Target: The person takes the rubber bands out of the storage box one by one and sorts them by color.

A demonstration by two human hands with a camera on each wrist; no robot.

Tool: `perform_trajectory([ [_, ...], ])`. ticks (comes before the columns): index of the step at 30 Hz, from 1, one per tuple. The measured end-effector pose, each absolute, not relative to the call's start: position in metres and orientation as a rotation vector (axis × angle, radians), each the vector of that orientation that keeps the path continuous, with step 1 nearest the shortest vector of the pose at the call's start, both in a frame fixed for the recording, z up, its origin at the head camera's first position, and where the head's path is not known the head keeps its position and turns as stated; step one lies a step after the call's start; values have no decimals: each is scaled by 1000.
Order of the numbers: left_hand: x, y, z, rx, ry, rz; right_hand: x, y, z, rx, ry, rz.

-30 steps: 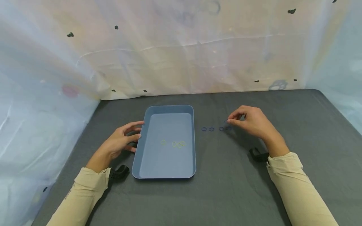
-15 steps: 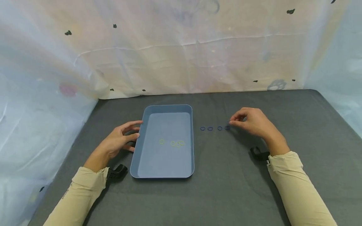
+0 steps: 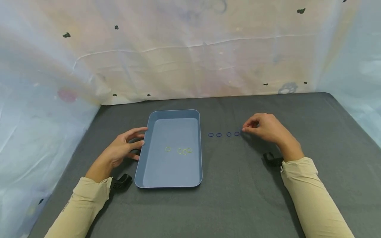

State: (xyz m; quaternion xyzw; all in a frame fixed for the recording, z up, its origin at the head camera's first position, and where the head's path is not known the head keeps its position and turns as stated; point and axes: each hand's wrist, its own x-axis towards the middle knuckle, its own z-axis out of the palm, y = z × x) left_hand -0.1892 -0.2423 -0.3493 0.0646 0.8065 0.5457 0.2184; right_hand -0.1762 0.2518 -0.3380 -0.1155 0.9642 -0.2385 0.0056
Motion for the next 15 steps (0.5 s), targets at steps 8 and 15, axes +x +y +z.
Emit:
perform_trajectory([
  [8, -188, -241, -349, 180, 2241, 1512, -177, 255, -340, -338, 3012, -723],
  [15, -187, -241, -348, 185, 2239, 1515, -178, 256, -342, -326, 3014, -715],
])
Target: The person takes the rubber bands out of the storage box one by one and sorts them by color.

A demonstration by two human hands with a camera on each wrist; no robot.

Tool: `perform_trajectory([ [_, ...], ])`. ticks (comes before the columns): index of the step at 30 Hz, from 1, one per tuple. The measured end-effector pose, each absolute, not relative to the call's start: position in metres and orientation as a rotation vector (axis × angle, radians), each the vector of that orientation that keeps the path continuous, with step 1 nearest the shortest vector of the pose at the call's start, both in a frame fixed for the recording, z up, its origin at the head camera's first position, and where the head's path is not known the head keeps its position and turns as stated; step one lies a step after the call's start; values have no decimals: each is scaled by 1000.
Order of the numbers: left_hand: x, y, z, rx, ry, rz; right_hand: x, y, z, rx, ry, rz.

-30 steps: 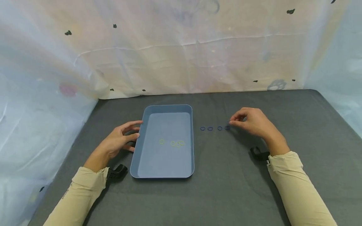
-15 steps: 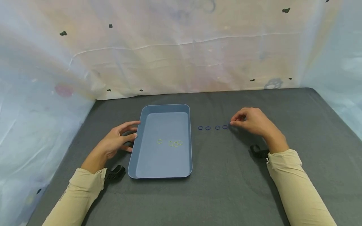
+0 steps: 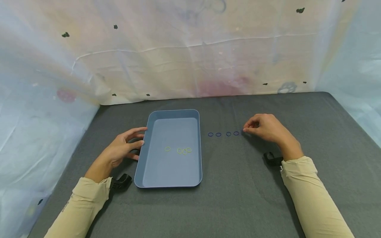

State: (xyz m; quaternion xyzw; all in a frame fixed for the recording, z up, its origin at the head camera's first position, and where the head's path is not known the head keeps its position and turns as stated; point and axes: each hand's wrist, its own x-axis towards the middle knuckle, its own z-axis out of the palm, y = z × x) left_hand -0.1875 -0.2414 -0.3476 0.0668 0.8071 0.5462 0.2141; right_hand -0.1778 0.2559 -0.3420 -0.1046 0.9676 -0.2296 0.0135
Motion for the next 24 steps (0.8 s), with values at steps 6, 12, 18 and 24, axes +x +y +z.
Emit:
perform_trajectory([
  [6, -188, -241, -348, 188, 2243, 1511, -179, 256, -345, -336, 3010, -693],
  [12, -188, -242, -349, 181, 2236, 1517, -181, 256, -346, -334, 3007, -671],
  [18, -188, -241, -350, 181, 2238, 1514, -181, 257, -346, -316, 3006, -668],
  [24, -189, -242, -351, 182, 2237, 1521, -182, 258, -347, -301, 3003, -672],
])
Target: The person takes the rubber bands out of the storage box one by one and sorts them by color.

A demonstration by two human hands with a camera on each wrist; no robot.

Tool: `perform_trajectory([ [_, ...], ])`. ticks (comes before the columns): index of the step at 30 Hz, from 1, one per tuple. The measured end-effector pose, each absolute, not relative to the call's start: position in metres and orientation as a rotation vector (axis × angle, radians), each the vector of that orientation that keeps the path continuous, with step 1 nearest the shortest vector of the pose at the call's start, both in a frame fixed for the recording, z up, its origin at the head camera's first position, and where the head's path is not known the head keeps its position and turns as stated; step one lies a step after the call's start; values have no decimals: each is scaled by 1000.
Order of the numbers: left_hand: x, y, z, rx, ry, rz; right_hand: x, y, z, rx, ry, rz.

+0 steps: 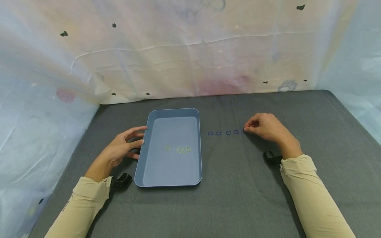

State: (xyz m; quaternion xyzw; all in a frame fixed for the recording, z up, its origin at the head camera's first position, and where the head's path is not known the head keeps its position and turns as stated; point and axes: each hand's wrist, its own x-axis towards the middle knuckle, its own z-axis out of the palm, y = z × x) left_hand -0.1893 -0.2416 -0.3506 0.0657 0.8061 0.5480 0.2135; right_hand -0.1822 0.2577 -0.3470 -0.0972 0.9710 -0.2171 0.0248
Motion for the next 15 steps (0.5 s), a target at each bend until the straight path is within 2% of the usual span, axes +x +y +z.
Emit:
perform_trajectory([
  [15, -191, -242, -353, 192, 2240, 1510, -182, 257, -350, -299, 3010, -639],
])
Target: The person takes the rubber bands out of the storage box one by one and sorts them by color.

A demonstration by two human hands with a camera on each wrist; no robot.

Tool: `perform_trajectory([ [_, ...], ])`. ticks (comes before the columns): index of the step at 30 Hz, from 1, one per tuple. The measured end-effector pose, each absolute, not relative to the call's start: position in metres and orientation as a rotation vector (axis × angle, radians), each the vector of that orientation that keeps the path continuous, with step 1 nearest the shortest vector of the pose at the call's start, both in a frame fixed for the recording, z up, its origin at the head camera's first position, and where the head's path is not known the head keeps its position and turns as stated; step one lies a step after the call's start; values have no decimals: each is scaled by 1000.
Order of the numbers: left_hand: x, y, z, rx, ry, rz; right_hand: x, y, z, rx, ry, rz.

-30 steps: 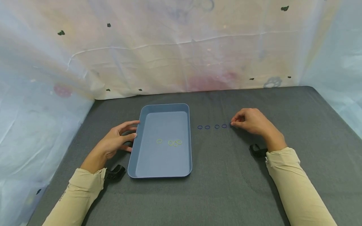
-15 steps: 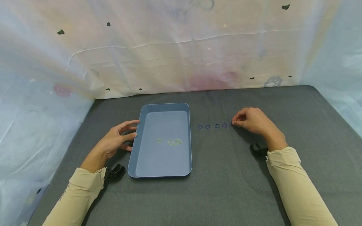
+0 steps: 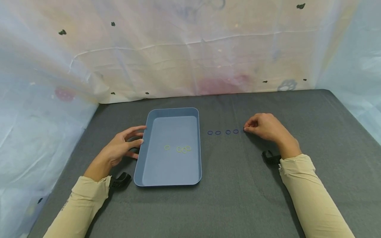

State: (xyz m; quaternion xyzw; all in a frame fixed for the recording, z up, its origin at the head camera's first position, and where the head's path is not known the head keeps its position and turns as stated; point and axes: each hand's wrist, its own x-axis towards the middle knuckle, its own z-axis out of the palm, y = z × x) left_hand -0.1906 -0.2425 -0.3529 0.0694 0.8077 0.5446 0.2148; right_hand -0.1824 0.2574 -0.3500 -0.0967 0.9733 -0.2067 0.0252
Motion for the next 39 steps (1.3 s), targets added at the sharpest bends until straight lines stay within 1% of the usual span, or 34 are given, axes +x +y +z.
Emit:
perform_trajectory([
  [28, -189, -245, -350, 203, 2222, 1519, -182, 259, -347, -272, 2979, -613],
  [39, -189, -243, -349, 190, 2228, 1509, -179, 259, -344, -360, 3003, -642],
])
